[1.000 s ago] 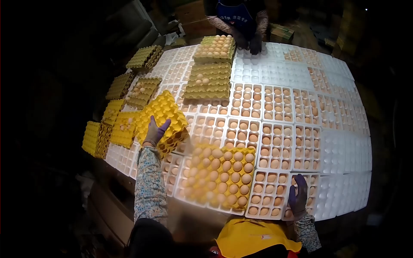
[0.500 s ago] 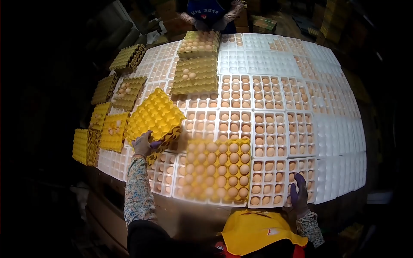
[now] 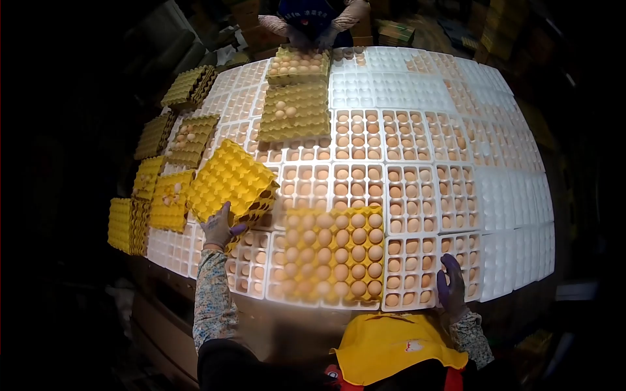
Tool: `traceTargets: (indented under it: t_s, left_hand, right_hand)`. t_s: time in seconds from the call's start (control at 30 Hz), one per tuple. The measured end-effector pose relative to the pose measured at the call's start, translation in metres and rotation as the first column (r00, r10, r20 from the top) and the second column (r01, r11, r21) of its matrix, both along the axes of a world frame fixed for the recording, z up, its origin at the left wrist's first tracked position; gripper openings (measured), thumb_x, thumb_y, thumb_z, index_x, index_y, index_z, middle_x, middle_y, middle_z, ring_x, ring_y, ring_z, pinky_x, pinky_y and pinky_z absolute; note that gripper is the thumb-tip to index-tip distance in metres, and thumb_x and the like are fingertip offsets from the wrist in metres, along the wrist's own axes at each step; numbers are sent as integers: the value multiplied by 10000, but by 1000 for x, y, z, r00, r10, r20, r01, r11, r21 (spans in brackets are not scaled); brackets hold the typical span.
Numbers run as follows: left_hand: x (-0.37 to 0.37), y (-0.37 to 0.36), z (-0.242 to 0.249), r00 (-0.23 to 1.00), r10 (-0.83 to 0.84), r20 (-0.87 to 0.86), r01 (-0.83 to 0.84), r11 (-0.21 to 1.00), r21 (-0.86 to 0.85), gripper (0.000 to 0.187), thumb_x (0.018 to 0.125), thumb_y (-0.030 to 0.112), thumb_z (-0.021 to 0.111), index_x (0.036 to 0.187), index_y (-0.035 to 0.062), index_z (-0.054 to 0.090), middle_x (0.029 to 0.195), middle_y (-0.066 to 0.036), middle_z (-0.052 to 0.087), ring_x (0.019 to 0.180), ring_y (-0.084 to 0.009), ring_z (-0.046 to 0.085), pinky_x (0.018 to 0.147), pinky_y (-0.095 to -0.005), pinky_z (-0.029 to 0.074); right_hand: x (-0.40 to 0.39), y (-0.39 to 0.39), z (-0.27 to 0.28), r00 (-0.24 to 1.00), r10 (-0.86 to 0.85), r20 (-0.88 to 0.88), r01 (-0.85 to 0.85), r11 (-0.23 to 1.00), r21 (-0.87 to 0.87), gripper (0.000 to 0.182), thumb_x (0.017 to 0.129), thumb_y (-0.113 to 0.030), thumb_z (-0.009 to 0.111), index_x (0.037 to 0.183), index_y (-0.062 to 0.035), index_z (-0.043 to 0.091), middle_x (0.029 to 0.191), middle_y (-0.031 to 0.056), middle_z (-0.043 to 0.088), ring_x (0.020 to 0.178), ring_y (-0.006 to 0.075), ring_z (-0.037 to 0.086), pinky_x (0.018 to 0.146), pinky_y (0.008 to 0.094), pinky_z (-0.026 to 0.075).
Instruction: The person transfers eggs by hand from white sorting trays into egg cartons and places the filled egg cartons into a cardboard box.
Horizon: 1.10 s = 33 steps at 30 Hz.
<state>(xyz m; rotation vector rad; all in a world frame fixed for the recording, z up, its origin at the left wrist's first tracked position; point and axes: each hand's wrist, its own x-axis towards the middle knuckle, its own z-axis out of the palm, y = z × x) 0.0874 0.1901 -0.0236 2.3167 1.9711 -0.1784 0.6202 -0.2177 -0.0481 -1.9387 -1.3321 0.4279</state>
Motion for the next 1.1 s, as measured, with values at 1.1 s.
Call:
traceTargets:
  t_s: [1.1]
  left_hand:
    - [-46,-23,4,987,-162,-26,162,943,291,743,782,264,757,1470,383,502,1248,-95,580,1112,-346,578,976,-469,453]
  right_hand:
    - [-30,38,8,994,105,27,-105,994,7,337,950,-63,614,1281,-4,598,1317,220,601,1274,383,559,1073,435,454]
